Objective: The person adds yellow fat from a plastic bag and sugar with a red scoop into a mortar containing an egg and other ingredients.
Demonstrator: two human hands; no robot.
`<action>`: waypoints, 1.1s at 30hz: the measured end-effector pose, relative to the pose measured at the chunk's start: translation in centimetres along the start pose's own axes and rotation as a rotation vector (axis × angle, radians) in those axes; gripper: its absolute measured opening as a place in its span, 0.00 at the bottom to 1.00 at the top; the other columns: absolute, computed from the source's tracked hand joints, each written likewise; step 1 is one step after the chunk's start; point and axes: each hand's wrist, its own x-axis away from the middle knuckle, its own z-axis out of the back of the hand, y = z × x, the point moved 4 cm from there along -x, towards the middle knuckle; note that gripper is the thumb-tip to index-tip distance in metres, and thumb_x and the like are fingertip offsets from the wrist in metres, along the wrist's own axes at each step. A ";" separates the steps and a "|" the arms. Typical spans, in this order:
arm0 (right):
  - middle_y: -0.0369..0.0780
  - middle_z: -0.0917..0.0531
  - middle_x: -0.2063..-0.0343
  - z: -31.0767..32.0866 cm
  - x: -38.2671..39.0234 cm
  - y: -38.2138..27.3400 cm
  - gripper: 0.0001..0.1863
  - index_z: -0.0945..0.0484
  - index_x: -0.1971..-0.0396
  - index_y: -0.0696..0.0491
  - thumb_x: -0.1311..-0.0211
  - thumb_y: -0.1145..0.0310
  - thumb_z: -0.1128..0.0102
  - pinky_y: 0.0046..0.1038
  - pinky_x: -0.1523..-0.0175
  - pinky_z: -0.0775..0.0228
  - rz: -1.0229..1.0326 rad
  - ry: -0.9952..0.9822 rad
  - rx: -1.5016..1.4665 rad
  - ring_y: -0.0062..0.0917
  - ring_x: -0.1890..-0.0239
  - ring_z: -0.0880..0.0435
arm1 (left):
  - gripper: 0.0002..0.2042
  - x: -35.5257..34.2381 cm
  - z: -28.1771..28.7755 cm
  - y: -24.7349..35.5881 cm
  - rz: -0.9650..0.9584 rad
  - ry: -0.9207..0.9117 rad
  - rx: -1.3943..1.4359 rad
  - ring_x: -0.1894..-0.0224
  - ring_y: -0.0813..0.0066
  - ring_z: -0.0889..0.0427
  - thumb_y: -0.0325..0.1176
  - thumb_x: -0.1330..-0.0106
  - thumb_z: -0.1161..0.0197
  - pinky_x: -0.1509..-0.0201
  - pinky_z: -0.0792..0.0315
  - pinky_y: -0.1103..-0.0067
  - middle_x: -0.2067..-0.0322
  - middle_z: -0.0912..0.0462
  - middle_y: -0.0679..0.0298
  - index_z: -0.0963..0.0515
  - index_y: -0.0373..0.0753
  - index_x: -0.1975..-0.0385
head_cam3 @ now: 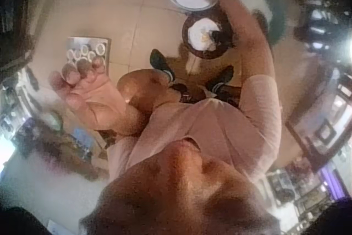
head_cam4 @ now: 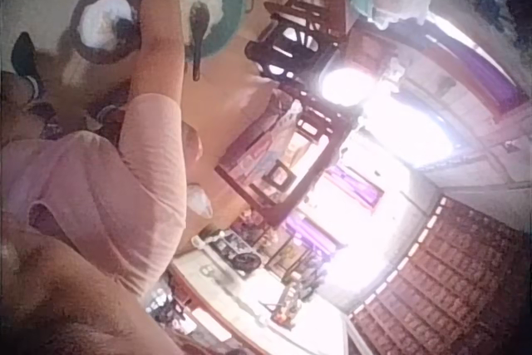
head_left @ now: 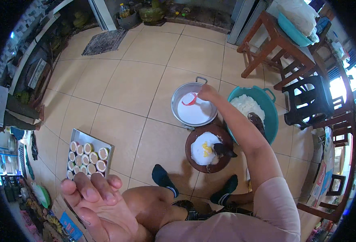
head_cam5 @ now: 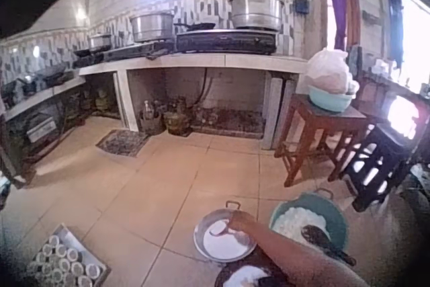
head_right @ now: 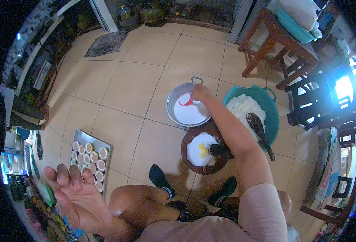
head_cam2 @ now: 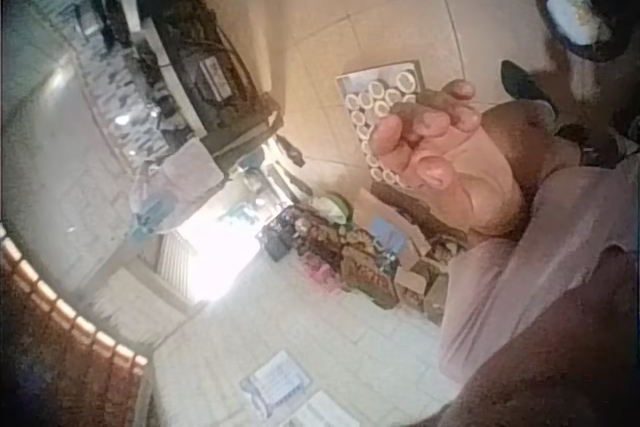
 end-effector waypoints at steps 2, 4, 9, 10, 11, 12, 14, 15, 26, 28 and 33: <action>0.51 0.23 0.65 -0.6 -0.3 0.3 0.15 0.22 0.71 0.59 0.58 0.66 0.48 0.34 0.56 0.30 0.043 0.031 -0.007 0.39 0.61 0.22 | 0.22 0.0 -0.2 0.1 0.023 -0.054 0.087 0.66 0.78 0.38 0.34 0.38 0.49 0.55 0.39 0.74 0.64 0.37 0.67 0.42 0.34 0.46; 0.51 0.21 0.71 -1.3 -0.4 0.4 0.11 0.21 0.79 0.56 0.57 0.66 0.49 0.35 0.60 0.29 0.107 0.105 -0.014 0.40 0.67 0.21 | 0.22 -0.1 -0.3 0.1 0.025 -0.071 0.094 0.67 0.78 0.38 0.34 0.38 0.49 0.55 0.39 0.74 0.64 0.37 0.67 0.42 0.34 0.46; 0.49 0.21 0.71 -2.4 0.5 -1.5 0.10 0.20 0.78 0.53 0.58 0.66 0.48 0.35 0.58 0.30 0.115 0.012 0.034 0.38 0.66 0.21 | 0.22 -0.1 -0.2 0.2 0.023 -0.059 0.085 0.67 0.78 0.38 0.33 0.38 0.49 0.56 0.39 0.74 0.64 0.37 0.66 0.43 0.34 0.46; 0.48 0.21 0.71 -2.6 0.7 -1.1 0.10 0.20 0.77 0.53 0.58 0.66 0.48 0.35 0.57 0.30 0.026 -0.046 -0.003 0.38 0.65 0.21 | 0.22 0.0 -0.3 0.2 0.023 -0.059 0.088 0.67 0.78 0.38 0.33 0.38 0.49 0.56 0.39 0.74 0.64 0.37 0.66 0.43 0.34 0.46; 0.48 0.21 0.70 -2.8 0.9 -1.0 0.11 0.20 0.75 0.52 0.58 0.66 0.47 0.34 0.57 0.31 0.060 -0.028 -0.002 0.38 0.64 0.22 | 0.22 0.0 -0.3 0.2 0.024 -0.059 0.091 0.66 0.78 0.38 0.33 0.38 0.49 0.56 0.39 0.74 0.64 0.37 0.66 0.43 0.34 0.46; 0.47 0.21 0.69 -2.9 1.2 -1.0 0.11 0.20 0.73 0.51 0.58 0.66 0.47 0.34 0.56 0.31 0.093 -0.010 -0.001 0.37 0.63 0.22 | 0.22 0.0 -0.4 0.1 0.025 -0.061 0.093 0.66 0.78 0.38 0.33 0.38 0.49 0.56 0.39 0.74 0.64 0.37 0.66 0.42 0.34 0.46; 0.46 0.21 0.66 -3.2 2.1 -1.6 0.13 0.20 0.69 0.50 0.57 0.64 0.46 0.34 0.55 0.32 0.143 -0.017 -0.021 0.37 0.61 0.23 | 0.22 0.0 -0.2 0.2 0.024 -0.062 0.087 0.66 0.78 0.38 0.33 0.38 0.49 0.56 0.39 0.74 0.64 0.37 0.66 0.42 0.34 0.46; 0.45 0.21 0.65 -3.2 2.7 -2.2 0.14 0.21 0.67 0.49 0.57 0.64 0.46 0.33 0.54 0.32 0.160 -0.044 -0.042 0.37 0.61 0.23 | 0.22 0.0 -0.1 0.3 0.020 -0.062 0.080 0.66 0.78 0.38 0.33 0.39 0.49 0.56 0.39 0.73 0.64 0.37 0.66 0.42 0.34 0.46; 0.46 0.21 0.67 -3.5 6.3 0.1 0.15 0.21 0.66 0.48 0.55 0.60 0.43 0.34 0.56 0.31 0.297 -0.045 -0.118 0.36 0.63 0.22 | 0.23 0.0 -0.5 0.1 0.033 -0.073 0.132 0.66 0.77 0.37 0.33 0.39 0.48 0.55 0.40 0.73 0.63 0.36 0.66 0.43 0.34 0.46; 0.47 0.21 0.68 -3.6 7.0 0.8 0.16 0.22 0.63 0.49 0.56 0.62 0.43 0.33 0.57 0.32 0.347 -0.063 -0.172 0.37 0.64 0.22 | 0.23 0.1 -0.3 0.0 0.041 -0.078 0.131 0.66 0.77 0.37 0.33 0.39 0.47 0.55 0.40 0.73 0.63 0.36 0.66 0.43 0.34 0.46; 0.41 0.21 0.74 -4.7 7.6 6.1 0.18 0.23 0.61 0.52 0.55 0.65 0.40 0.26 0.65 0.32 0.283 -0.092 -0.424 0.25 0.71 0.24 | 0.23 0.2 -1.2 -0.2 0.063 -0.079 0.160 0.65 0.77 0.37 0.35 0.40 0.47 0.54 0.40 0.73 0.63 0.36 0.66 0.42 0.35 0.46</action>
